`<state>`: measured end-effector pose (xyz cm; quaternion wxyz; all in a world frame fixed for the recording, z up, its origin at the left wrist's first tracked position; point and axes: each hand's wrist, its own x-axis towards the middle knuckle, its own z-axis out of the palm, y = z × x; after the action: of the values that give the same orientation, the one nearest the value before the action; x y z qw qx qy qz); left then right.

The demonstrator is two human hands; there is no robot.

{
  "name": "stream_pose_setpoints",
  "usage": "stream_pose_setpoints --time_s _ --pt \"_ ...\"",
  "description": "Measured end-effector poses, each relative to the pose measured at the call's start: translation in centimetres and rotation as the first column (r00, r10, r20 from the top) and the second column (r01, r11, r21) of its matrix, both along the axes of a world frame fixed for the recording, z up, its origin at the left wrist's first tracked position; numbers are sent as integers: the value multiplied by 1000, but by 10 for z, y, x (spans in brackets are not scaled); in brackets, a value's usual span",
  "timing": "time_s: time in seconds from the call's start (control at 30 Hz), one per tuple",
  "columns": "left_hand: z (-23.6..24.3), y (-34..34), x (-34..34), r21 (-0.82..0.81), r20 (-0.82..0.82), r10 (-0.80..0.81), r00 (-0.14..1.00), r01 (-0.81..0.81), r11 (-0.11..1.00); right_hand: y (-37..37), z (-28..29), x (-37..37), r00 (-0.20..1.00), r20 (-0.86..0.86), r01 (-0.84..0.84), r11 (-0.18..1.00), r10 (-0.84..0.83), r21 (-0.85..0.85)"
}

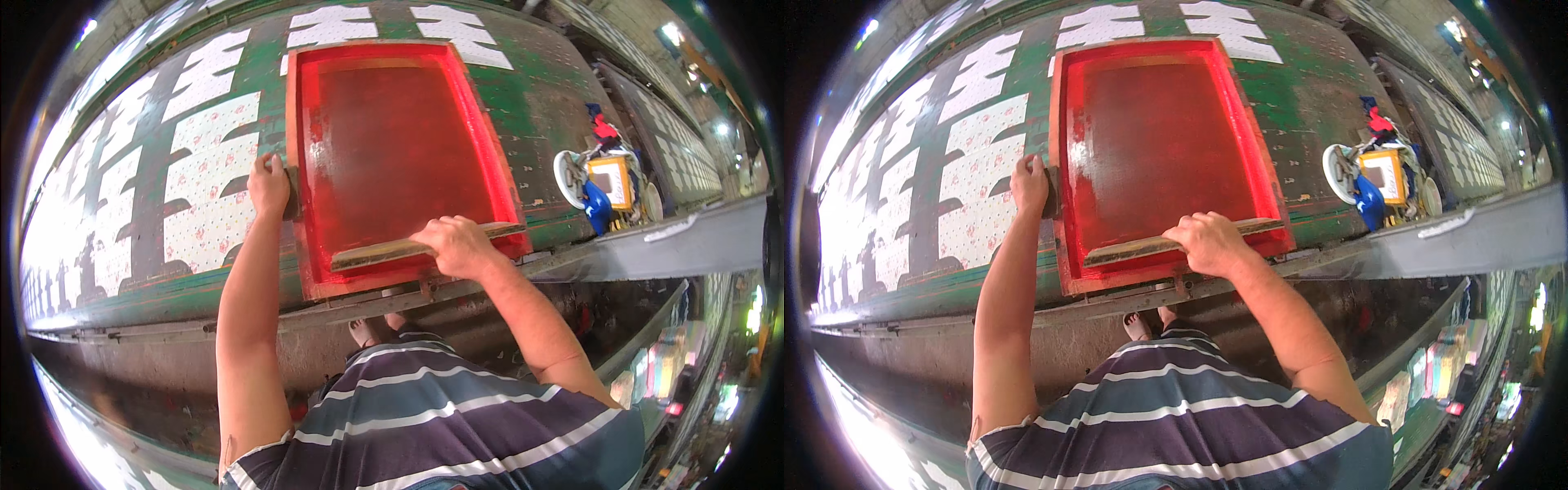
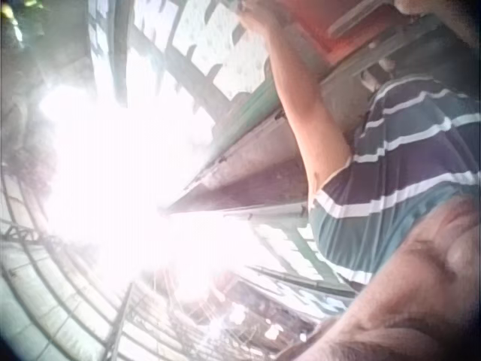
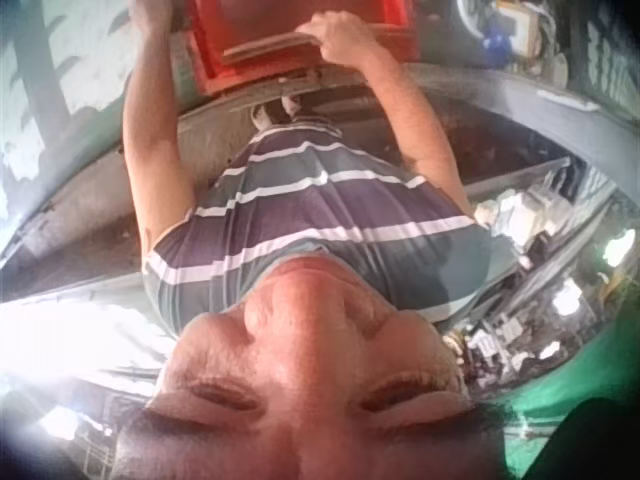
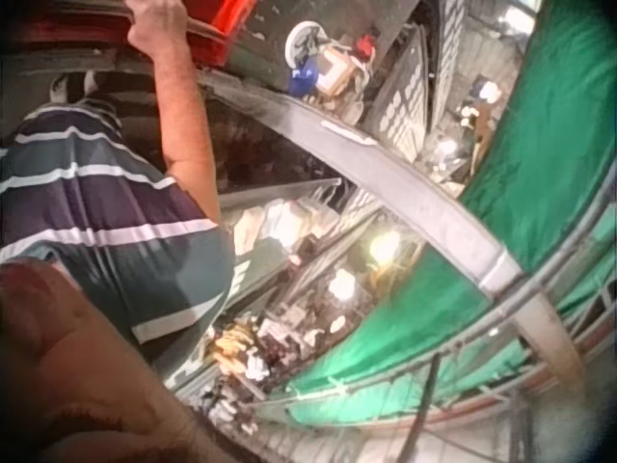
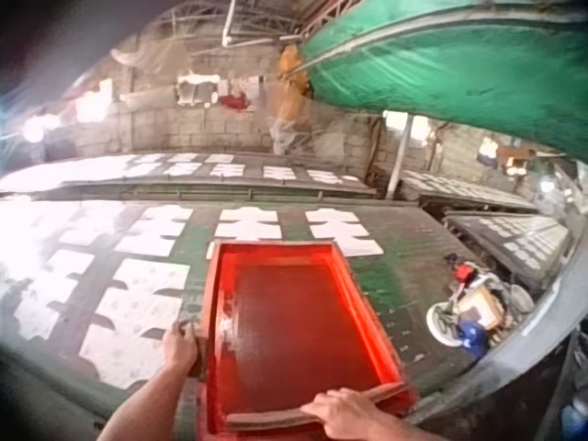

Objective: The person repeatedly positions a red screen-printing frame over white fabric pieces on a green conveyor and uses a squeegee to pull ink across the screen. The person moves the frame to successive pieces along the line and continues the same squeegee strokes throughout the clip.

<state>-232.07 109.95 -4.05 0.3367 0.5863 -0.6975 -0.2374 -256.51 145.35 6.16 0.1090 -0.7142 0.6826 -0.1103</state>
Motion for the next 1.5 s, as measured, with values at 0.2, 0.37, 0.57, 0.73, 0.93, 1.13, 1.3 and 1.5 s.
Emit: stream_pose_setpoints --time_s 0.2,0.37,0.57,0.73,0.93,1.13,1.3,1.5 --pt "-1 73 21 138 -207 -34 978 63 988 48 -11 12 997 55 -46 994 52 -100" --pt "3 100 15 196 -171 32 985 2 981 80 -22 -54 946 234 287 916 -225 -280" --pt "2 105 14 205 -219 -5 976 51 977 121 -55 -146 563 369 805 592 -740 -42" --pt "2 105 8 182 -229 56 972 -14 983 124 -78 -167 445 470 752 603 -762 266" --pt "15 108 2 278 -71 94 993 -71 958 116 -63 -150 241 548 855 442 -801 272" --pt "32 118 -1 371 -197 60 978 18 929 116 -23 -145 214 593 897 397 -776 196" --pt "55 117 2 455 -348 52 936 120 882 130 50 -115 208 706 952 307 -677 14" --pt "105 137 -22 421 -567 80 820 205 884 204 125 -64 23 953 996 94 -304 6"
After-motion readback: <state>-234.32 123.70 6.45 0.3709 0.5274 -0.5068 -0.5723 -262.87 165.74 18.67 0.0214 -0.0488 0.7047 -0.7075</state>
